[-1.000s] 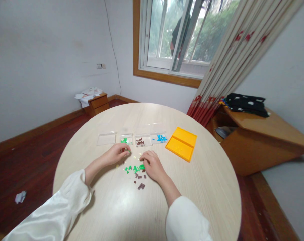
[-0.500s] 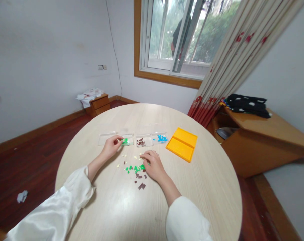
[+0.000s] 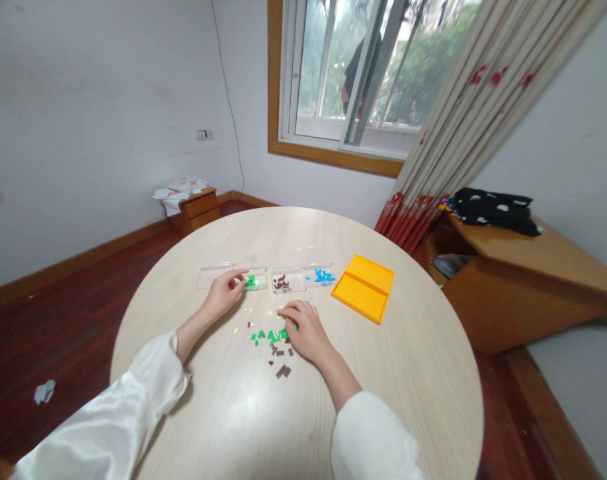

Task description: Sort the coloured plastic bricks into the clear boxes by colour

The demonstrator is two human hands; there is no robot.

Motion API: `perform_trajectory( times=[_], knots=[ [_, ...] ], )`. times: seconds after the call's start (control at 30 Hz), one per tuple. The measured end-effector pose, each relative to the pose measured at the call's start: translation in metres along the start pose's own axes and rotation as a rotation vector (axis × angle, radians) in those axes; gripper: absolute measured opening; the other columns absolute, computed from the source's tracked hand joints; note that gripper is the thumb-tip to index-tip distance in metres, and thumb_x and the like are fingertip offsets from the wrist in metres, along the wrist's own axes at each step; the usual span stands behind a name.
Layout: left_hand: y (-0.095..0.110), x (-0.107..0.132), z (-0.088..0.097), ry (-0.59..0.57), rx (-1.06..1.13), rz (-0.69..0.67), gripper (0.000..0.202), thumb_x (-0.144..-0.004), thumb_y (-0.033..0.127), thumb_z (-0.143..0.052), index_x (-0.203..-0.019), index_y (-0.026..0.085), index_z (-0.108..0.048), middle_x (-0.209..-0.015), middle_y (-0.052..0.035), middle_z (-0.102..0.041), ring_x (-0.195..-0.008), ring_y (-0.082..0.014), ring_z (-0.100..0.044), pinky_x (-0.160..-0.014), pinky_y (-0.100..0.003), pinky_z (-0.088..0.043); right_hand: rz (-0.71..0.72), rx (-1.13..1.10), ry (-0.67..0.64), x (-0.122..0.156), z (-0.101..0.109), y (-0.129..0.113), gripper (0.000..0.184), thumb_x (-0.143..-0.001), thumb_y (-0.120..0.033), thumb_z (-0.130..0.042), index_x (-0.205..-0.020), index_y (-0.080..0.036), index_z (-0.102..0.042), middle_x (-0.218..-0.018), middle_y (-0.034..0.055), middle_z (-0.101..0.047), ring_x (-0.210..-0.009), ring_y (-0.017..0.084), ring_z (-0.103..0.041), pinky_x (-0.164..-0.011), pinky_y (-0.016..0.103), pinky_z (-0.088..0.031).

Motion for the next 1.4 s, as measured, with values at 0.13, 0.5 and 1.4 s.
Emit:
perform_trajectory(
  times=[0.13,0.5,1.4],
  knots=[
    [-0.001,0.001,-0.001,-0.012,-0.001,0.02,0.032,-0.077,0.015,-0.049,-0.105,0.012,-0.064,-0.086,-0.0052,-0.068,-0.063,-0.0118,-0.052,-0.063,-0.024,-0.043,0.031,-0.028,-0.004,0.0,0.002,-0.007,0.026,-0.077,-0.006,-0.049,-0.087,-0.022,-0.067,-0.097,0.0056,-0.06,-0.096,0.02,-0.052,-0.086,0.041,-0.037],
    [0.008,0.002,0.001,-0.006,-0.018,-0.021,0.018,-0.077,0.018,-0.053,-0.09,0.013,-0.065,-0.08,-0.0036,-0.065,-0.063,-0.0119,-0.051,-0.062,-0.023,-0.042,0.126,-0.064,-0.086,0.002,-0.004,-0.028,0.027,-0.07,-0.001,-0.05,-0.07,-0.022,-0.066,-0.101,0.0033,-0.059,-0.101,0.02,-0.049,-0.09,0.042,-0.034],
    [0.048,0.036,-0.042,-0.605,0.039,-0.185,0.013,-0.076,0.018,-0.054,-0.07,0.013,-0.064,-0.059,0.0006,-0.056,-0.056,-0.0102,-0.048,-0.054,-0.021,-0.037,0.105,0.039,-0.062,0.003,-0.01,-0.018,0.031,-0.08,-0.009,-0.054,-0.103,-0.028,-0.066,-0.103,0.0066,-0.058,-0.101,0.021,-0.05,-0.088,0.043,-0.04]
  ],
)
Point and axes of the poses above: each hand's wrist, its own x-axis away from the middle knuckle, its own z-axis out of the back of the hand, y = z × x, the point moved 8 cm from there along -x, towards the middle knuckle
